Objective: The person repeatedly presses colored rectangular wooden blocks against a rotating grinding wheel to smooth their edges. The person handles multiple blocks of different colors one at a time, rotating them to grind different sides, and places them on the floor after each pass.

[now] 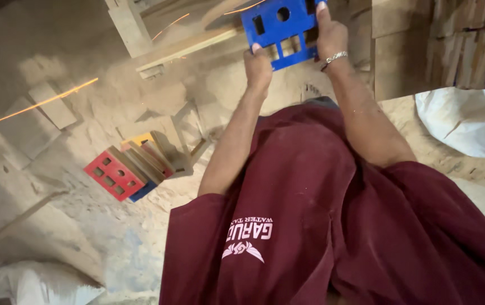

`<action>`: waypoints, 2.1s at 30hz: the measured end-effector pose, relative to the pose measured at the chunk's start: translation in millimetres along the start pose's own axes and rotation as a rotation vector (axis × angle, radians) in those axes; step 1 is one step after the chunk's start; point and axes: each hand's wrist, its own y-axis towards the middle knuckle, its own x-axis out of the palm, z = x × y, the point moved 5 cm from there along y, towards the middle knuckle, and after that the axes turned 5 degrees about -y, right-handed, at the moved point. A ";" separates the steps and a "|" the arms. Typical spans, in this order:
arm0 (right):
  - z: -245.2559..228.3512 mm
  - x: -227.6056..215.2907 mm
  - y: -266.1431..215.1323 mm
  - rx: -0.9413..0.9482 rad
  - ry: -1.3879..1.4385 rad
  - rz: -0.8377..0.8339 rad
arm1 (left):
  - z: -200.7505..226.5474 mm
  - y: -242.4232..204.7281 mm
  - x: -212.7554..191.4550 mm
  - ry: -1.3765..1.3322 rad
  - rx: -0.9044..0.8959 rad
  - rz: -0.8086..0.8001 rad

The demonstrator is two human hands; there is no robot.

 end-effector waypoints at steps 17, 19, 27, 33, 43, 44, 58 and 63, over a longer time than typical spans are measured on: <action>94.7 -132.7 147.2 -0.168 -0.209 0.099 | -16.6 -2.5 154.0 -0.041 -0.041 -0.121; 68.8 -163.1 115.7 -0.327 -0.208 0.144 | -7.2 -41.6 151.7 -0.162 -0.036 -0.342; -35.2 -184.0 -92.3 -0.895 -0.562 -0.112 | 20.6 -168.0 24.7 0.366 0.936 -0.230; -44.8 -120.0 -106.8 -0.878 -0.264 -0.208 | -3.1 -137.6 -4.8 -0.446 0.315 -0.351; 12.4 62.2 -60.4 -0.019 -0.181 -0.228 | -7.7 -7.5 -67.4 -0.236 0.030 -0.115; 4.9 73.1 -61.0 -0.079 -0.169 -0.210 | -6.2 4.0 -73.5 -0.169 0.003 -0.086; -14.0 86.4 -57.5 -0.051 -0.284 -0.089 | 26.4 13.7 -82.9 -0.053 0.071 0.029; -13.1 64.5 -49.2 -0.056 -0.294 -0.074 | 33.4 2.8 -57.2 -0.123 0.090 0.038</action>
